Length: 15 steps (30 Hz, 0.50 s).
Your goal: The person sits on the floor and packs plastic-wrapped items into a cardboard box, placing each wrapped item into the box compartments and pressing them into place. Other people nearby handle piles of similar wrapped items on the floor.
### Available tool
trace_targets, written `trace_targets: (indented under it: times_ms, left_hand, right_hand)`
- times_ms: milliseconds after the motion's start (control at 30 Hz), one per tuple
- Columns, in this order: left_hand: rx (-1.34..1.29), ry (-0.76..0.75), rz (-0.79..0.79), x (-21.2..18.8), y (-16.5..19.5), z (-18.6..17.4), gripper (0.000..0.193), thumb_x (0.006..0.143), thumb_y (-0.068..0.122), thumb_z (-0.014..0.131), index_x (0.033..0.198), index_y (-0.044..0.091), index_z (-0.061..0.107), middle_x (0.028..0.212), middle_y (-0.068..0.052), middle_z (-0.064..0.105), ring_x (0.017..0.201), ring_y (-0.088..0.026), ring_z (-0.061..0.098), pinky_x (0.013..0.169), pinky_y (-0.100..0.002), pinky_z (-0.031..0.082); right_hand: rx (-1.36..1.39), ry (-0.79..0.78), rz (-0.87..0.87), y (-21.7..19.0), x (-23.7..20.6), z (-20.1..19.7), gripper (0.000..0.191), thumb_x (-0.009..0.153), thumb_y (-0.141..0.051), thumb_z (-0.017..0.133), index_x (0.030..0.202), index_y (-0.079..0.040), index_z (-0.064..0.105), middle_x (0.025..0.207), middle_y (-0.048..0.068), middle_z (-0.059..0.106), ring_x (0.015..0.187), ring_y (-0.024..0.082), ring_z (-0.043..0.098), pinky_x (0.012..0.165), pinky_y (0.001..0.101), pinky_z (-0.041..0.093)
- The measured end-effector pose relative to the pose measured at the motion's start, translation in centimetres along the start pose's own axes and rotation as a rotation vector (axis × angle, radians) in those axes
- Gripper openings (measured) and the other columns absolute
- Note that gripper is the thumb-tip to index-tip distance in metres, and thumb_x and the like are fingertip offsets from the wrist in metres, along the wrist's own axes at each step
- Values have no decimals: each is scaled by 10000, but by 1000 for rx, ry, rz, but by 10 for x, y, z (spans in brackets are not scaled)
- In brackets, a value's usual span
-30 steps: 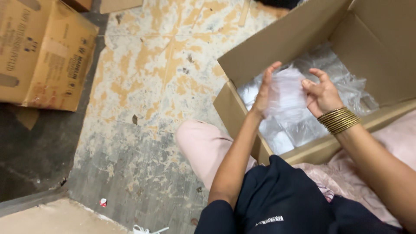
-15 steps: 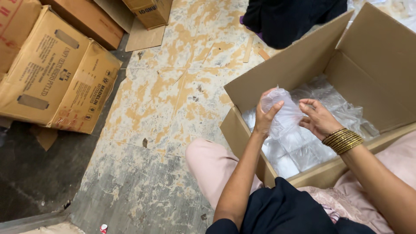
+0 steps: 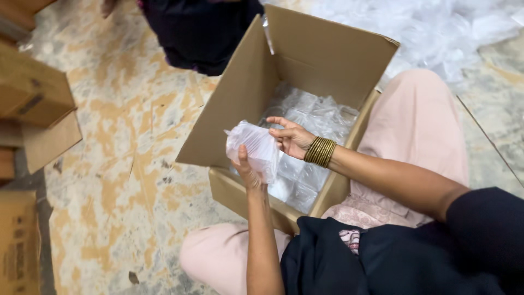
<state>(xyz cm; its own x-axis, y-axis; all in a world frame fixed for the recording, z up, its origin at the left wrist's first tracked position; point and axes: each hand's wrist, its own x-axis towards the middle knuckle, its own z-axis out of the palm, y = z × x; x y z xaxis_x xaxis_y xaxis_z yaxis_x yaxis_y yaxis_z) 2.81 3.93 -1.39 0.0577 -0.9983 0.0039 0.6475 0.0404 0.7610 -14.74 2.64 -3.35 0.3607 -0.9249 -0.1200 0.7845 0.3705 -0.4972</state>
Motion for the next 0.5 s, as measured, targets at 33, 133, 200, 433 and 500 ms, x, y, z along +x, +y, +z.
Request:
trace_targets:
  times_ms: [33, 133, 200, 433, 500]
  left_hand:
    - [-2, -9, -34, -1, -3, 2, 633, 928, 296, 688, 1435, 1, 449, 1290, -146, 609, 1130, -262, 636, 981, -434, 541]
    - [38, 32, -81, -3, -12, -4, 629, 945, 337, 667, 1448, 32, 442, 1297, -129, 610, 1143, -245, 635, 972, -399, 546]
    - [114, 98, -57, 1, -18, -11, 620, 941, 341, 652, 1445, 58, 428, 1317, -95, 601, 1168, -226, 633, 991, -377, 551]
    - [85, -63, -66, -8, -7, 7, 616, 1014, 384, 640, 1426, -51, 496, 1312, -194, 631, 1146, -341, 644, 1008, -487, 557]
    - [62, -116, -27, -12, 5, 25, 673, 977, 409, 650, 1470, 9, 426, 1374, -162, 579, 1223, -318, 623, 1032, -477, 559]
  right_hand:
    - [9, 20, -19, -2, -1, 3, 450, 1006, -91, 700, 1392, -135, 474, 979, -12, 656, 812, 79, 611, 725, 241, 522]
    - [-105, 120, 23, -7, -1, 5, 459, 952, -130, 684, 1355, -126, 466, 975, -1, 677, 824, 89, 649, 734, 256, 555]
    - [-228, 164, 85, -5, 0, 4, 483, 920, -160, 695, 1347, -129, 470, 950, 4, 682, 791, 93, 651, 710, 283, 573]
    - [-59, 109, -115, 6, 4, -1, 592, 942, -150, 758, 1441, -173, 441, 1023, 15, 694, 777, 78, 612, 683, 280, 528]
    - [-35, 90, -91, 4, 2, 2, 538, 975, -162, 730, 1436, -163, 453, 1093, 45, 671, 884, 102, 650, 758, 294, 564]
